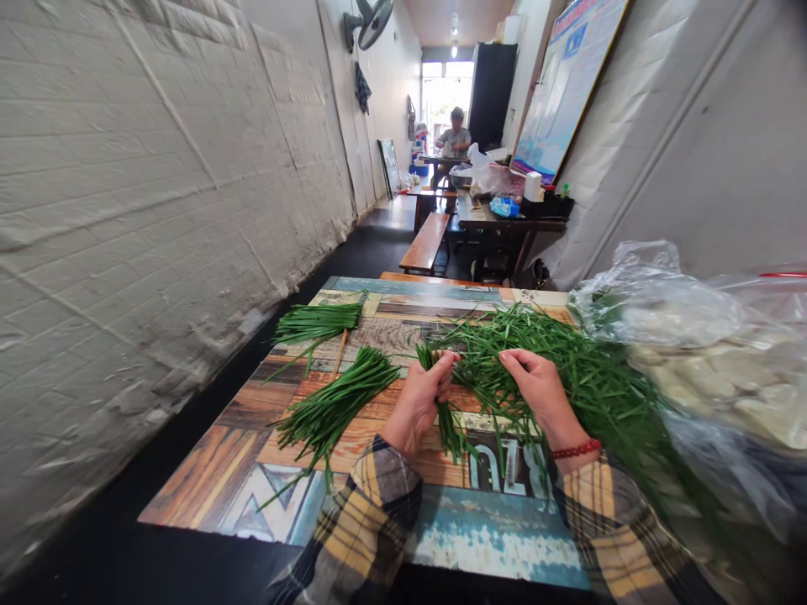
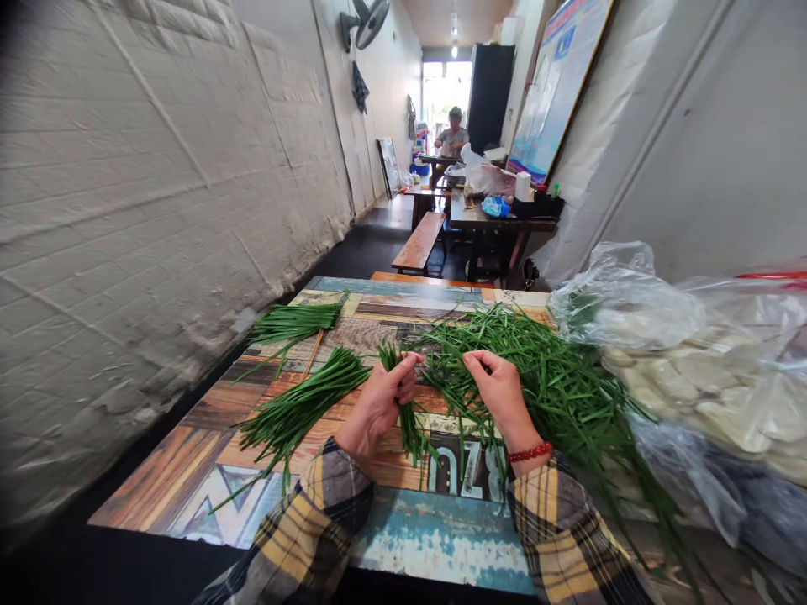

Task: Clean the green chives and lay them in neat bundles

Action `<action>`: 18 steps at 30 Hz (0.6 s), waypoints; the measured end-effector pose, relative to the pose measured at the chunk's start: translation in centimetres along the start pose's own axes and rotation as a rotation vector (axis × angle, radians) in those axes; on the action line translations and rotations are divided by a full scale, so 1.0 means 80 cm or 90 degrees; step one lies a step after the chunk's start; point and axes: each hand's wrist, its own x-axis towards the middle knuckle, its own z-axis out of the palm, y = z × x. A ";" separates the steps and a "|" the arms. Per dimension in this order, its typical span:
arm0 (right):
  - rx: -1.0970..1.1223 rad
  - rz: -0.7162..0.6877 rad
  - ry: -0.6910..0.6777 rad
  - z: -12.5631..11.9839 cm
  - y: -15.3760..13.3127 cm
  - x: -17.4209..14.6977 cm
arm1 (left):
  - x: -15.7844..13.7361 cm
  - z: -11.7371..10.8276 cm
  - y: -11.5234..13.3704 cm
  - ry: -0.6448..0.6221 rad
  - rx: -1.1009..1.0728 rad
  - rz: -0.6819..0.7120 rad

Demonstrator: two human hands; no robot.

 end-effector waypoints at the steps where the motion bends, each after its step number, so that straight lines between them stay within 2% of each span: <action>1: 0.017 0.007 -0.006 0.001 -0.002 -0.001 | 0.000 0.001 0.000 0.005 0.011 0.004; 6: 0.043 0.006 -0.056 0.007 -0.010 -0.007 | -0.001 0.005 -0.002 0.020 0.042 0.001; 12: -0.072 -0.143 -0.130 0.022 -0.023 -0.018 | -0.001 0.006 -0.009 0.023 0.059 -0.001; 14: -0.088 -0.156 -0.120 0.024 -0.021 -0.019 | 0.000 0.005 -0.011 0.038 0.057 0.003; 18: -0.109 -0.089 -0.037 0.012 -0.006 -0.010 | 0.003 0.001 -0.008 0.101 0.013 0.030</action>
